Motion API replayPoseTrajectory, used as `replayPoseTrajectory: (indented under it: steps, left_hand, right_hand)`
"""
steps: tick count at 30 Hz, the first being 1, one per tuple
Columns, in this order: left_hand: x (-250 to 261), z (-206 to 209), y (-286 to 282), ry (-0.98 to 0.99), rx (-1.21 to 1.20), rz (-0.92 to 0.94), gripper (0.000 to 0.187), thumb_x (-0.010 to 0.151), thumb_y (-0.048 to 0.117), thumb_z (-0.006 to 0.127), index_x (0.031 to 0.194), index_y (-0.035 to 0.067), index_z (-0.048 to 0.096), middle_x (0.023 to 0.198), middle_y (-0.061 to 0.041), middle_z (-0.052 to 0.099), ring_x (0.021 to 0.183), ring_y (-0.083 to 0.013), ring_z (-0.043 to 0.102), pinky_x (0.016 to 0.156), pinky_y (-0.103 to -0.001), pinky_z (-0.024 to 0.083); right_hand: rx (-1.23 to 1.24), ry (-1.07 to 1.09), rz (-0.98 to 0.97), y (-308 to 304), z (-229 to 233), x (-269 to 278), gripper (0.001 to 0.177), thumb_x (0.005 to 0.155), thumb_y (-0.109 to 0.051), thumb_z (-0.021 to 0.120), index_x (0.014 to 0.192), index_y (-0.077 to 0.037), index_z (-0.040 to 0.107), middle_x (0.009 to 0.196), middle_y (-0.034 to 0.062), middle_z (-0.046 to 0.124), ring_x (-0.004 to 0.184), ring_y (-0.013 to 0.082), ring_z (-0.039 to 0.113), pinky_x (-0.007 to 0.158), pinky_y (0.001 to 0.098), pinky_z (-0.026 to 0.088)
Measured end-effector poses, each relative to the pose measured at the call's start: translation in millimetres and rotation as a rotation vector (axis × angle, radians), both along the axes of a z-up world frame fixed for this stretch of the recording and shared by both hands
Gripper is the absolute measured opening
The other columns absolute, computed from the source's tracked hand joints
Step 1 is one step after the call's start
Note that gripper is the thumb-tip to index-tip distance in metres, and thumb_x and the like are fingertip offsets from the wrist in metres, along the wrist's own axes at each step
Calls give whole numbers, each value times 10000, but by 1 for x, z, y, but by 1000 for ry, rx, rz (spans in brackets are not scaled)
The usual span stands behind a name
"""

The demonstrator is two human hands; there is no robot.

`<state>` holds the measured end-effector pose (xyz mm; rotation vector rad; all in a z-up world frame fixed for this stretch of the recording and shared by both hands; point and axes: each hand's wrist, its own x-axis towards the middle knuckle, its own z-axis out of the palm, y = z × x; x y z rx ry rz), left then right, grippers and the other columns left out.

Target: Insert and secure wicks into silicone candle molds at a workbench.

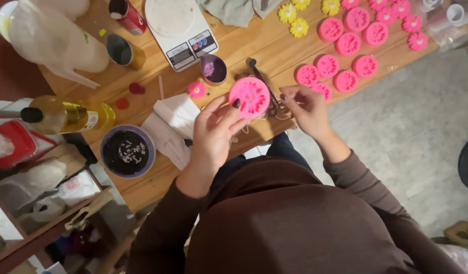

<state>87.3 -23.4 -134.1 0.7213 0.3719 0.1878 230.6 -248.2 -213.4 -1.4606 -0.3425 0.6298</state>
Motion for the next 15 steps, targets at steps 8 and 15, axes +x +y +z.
replayPoseTrajectory:
  steps: [8,15]
  left_hand:
    - [-6,28,-3,208,145,107,364,981,32,687,1332,-59,657,1143,-159,739,1001,-224,678,842,-383,522]
    - [-10,51,-11,112,284,65,341,915,-64,753,1252,-99,707,1162,-137,759,1066,-194,701,921,-293,578]
  right_hand:
    - [-781,-671,8,-10,-95,-18,322,833,-142,756,1132,-73,660,1007,140,698,844,345,714,724,446,568]
    - [-898,-841,27,8,-98,-4,434,768,-221,766,1161,-64,673,977,147,681,794,380,689,660,487,555]
